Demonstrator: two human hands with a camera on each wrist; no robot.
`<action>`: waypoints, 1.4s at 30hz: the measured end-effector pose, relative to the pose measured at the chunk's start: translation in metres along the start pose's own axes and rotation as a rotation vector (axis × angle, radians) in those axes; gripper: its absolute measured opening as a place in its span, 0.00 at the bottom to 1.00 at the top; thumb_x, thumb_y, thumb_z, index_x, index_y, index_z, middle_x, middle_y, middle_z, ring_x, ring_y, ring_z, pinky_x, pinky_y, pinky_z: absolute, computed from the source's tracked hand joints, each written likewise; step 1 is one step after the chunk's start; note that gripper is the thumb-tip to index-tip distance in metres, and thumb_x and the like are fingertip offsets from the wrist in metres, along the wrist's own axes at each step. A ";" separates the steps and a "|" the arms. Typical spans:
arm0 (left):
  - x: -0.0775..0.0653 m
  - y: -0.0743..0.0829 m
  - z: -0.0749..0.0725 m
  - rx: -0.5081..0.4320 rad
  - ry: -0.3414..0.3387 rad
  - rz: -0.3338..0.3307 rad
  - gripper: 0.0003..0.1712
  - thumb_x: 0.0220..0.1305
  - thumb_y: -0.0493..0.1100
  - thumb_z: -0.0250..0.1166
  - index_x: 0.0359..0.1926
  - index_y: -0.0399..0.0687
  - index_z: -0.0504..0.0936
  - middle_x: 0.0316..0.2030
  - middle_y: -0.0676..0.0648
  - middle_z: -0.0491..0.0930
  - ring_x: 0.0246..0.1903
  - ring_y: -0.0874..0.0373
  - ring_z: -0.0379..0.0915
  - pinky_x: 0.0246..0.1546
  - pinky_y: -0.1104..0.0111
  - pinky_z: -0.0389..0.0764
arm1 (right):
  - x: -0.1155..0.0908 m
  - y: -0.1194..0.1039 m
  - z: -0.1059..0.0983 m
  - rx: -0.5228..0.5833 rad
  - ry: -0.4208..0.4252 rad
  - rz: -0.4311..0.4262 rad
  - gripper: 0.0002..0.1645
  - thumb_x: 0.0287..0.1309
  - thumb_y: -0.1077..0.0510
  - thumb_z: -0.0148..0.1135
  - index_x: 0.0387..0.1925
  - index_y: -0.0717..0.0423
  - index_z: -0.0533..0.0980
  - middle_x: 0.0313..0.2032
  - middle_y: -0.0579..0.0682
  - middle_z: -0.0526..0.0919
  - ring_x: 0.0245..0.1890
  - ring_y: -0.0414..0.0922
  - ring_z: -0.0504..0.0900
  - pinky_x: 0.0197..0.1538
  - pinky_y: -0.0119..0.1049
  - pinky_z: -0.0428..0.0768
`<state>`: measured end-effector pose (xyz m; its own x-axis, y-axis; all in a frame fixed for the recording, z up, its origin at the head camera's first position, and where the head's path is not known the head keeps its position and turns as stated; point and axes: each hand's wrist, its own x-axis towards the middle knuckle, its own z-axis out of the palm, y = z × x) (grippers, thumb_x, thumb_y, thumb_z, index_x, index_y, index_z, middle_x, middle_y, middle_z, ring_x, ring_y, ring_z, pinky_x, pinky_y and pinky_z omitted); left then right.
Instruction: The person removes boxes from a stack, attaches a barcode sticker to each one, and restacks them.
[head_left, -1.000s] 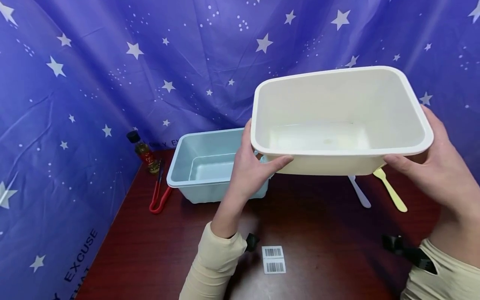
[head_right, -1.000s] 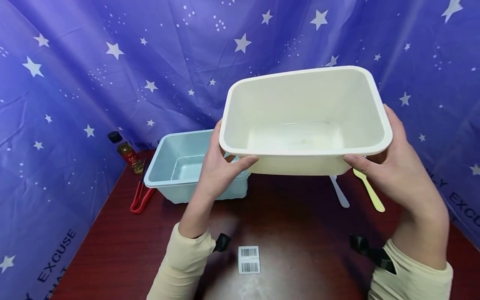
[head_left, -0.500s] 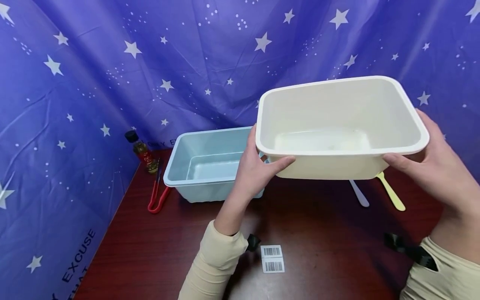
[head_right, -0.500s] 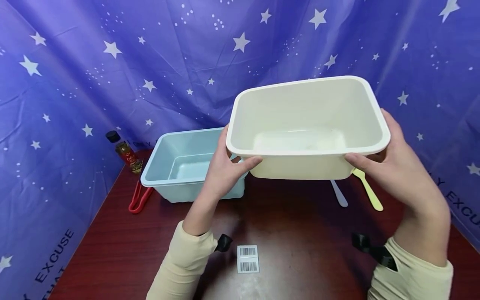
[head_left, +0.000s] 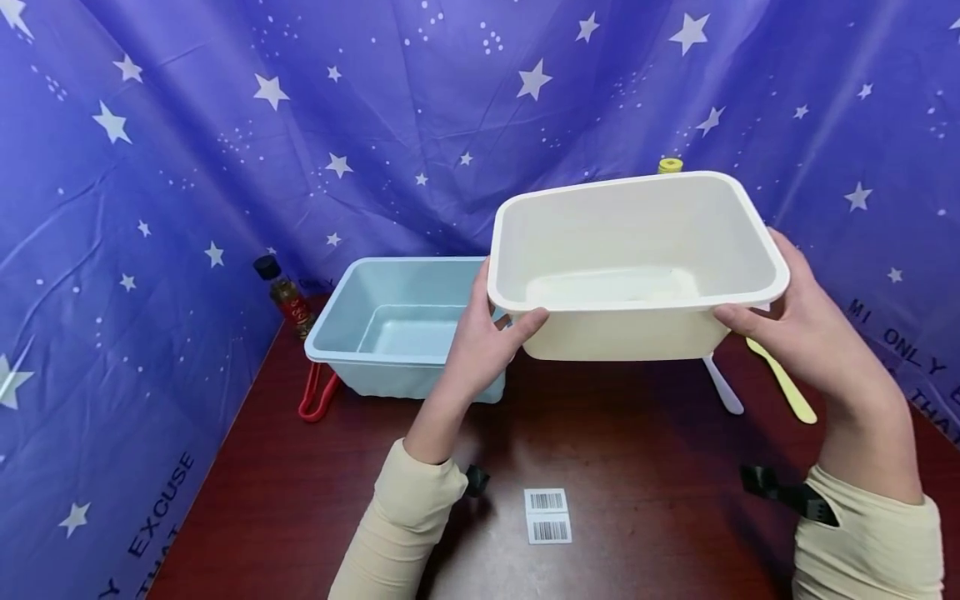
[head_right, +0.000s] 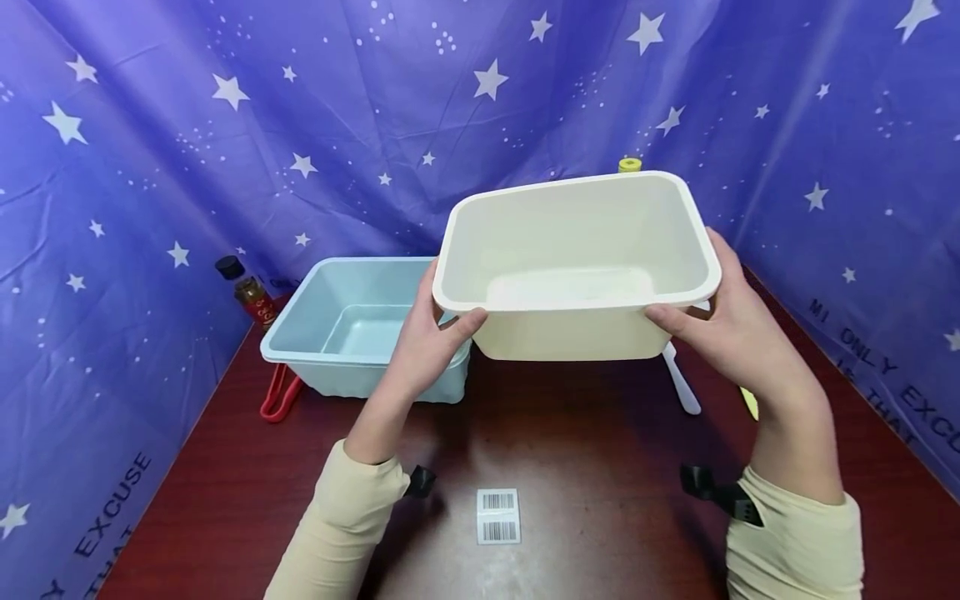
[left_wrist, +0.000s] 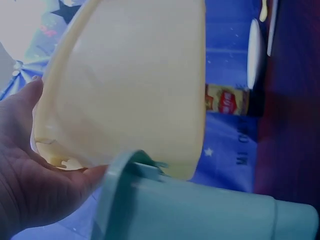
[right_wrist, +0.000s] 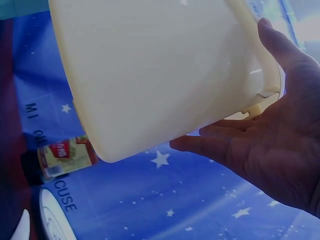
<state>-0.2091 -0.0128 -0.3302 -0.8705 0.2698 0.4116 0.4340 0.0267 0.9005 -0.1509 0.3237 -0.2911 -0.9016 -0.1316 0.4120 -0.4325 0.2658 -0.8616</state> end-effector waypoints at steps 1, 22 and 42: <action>0.000 -0.002 -0.001 -0.004 -0.003 -0.005 0.56 0.61 0.54 0.73 0.80 0.58 0.47 0.67 0.48 0.67 0.70 0.52 0.62 0.62 0.52 0.72 | 0.001 0.001 0.001 0.004 0.000 0.012 0.49 0.58 0.75 0.63 0.77 0.50 0.57 0.58 0.59 0.70 0.51 0.48 0.74 0.44 0.26 0.80; 0.021 -0.026 -0.011 -0.024 -0.007 -0.025 0.52 0.62 0.48 0.74 0.79 0.55 0.52 0.66 0.49 0.68 0.66 0.56 0.66 0.65 0.55 0.69 | 0.014 0.023 0.015 -0.080 0.044 -0.013 0.46 0.58 0.72 0.66 0.75 0.53 0.59 0.53 0.57 0.75 0.48 0.45 0.77 0.42 0.26 0.80; 0.019 -0.012 -0.011 0.542 -0.099 -0.189 0.42 0.48 0.59 0.81 0.61 0.47 0.76 0.47 0.46 0.82 0.59 0.49 0.74 0.58 0.56 0.74 | 0.002 0.035 -0.009 -0.426 -0.188 0.321 0.39 0.63 0.49 0.70 0.69 0.52 0.64 0.56 0.53 0.77 0.50 0.40 0.73 0.47 0.23 0.69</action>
<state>-0.2336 -0.0188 -0.3317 -0.9300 0.3003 0.2122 0.3527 0.5651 0.7458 -0.1675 0.3414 -0.3175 -0.9889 -0.1380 0.0551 -0.1348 0.6777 -0.7229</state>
